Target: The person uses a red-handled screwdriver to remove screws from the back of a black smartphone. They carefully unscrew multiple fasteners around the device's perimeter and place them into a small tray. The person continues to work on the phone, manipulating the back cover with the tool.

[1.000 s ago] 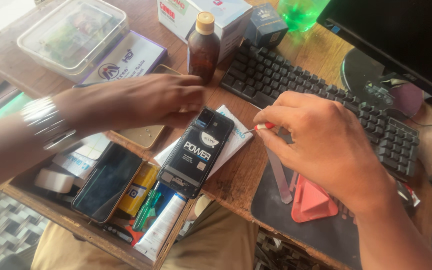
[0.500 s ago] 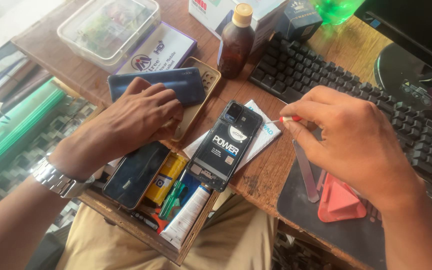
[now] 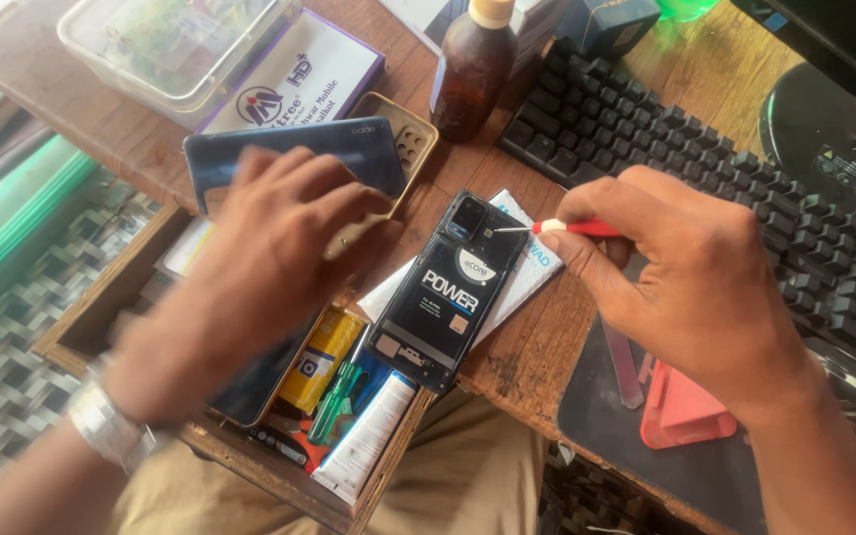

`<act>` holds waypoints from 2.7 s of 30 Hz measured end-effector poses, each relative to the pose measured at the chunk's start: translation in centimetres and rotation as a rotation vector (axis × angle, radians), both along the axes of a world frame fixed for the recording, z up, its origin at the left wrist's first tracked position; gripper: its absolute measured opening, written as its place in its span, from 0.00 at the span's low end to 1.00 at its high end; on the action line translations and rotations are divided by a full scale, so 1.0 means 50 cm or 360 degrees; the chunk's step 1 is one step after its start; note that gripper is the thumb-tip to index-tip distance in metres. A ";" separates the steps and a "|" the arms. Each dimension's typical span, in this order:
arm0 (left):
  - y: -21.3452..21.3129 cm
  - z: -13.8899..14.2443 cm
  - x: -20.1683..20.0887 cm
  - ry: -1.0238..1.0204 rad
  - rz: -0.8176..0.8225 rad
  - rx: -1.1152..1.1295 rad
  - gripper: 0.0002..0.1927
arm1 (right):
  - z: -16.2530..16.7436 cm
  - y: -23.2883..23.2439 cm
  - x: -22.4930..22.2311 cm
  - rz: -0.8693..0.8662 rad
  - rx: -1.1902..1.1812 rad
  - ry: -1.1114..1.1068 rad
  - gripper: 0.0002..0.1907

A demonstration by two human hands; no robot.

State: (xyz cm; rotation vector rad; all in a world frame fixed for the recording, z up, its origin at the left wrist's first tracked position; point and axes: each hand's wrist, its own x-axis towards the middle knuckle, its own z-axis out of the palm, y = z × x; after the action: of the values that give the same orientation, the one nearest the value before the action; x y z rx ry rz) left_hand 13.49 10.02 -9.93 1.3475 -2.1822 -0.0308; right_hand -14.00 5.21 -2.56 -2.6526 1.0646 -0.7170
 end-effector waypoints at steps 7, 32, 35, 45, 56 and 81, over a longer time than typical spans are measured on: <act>0.030 -0.038 -0.087 0.0356 0.0422 0.0160 0.44 | -0.006 -0.027 0.056 -0.0024 0.0041 -0.0041 0.06; -0.014 -0.095 -0.085 0.0645 0.0280 0.0241 0.37 | -0.072 -0.093 0.108 0.0066 0.0065 0.0024 0.08; -0.016 -0.097 -0.084 0.0646 0.0275 0.0239 0.37 | -0.073 -0.093 0.110 0.0059 0.0077 0.0035 0.08; -0.031 -0.108 -0.071 0.0672 0.0240 0.0262 0.37 | -0.077 -0.106 0.118 0.0076 0.0093 0.0048 0.09; -0.023 -0.123 -0.064 0.0694 0.0217 0.0229 0.36 | -0.075 -0.098 0.120 0.0119 0.0116 0.0030 0.08; -0.039 -0.181 -0.044 0.0700 0.0165 0.0255 0.38 | -0.124 -0.112 0.143 0.0105 0.0120 0.0083 0.09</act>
State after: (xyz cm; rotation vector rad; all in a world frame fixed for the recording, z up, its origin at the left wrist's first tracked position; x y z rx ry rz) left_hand 11.29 8.06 -18.98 1.3850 -1.7680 -0.4301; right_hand -6.84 -0.36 -8.75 -2.6419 0.9910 -0.5864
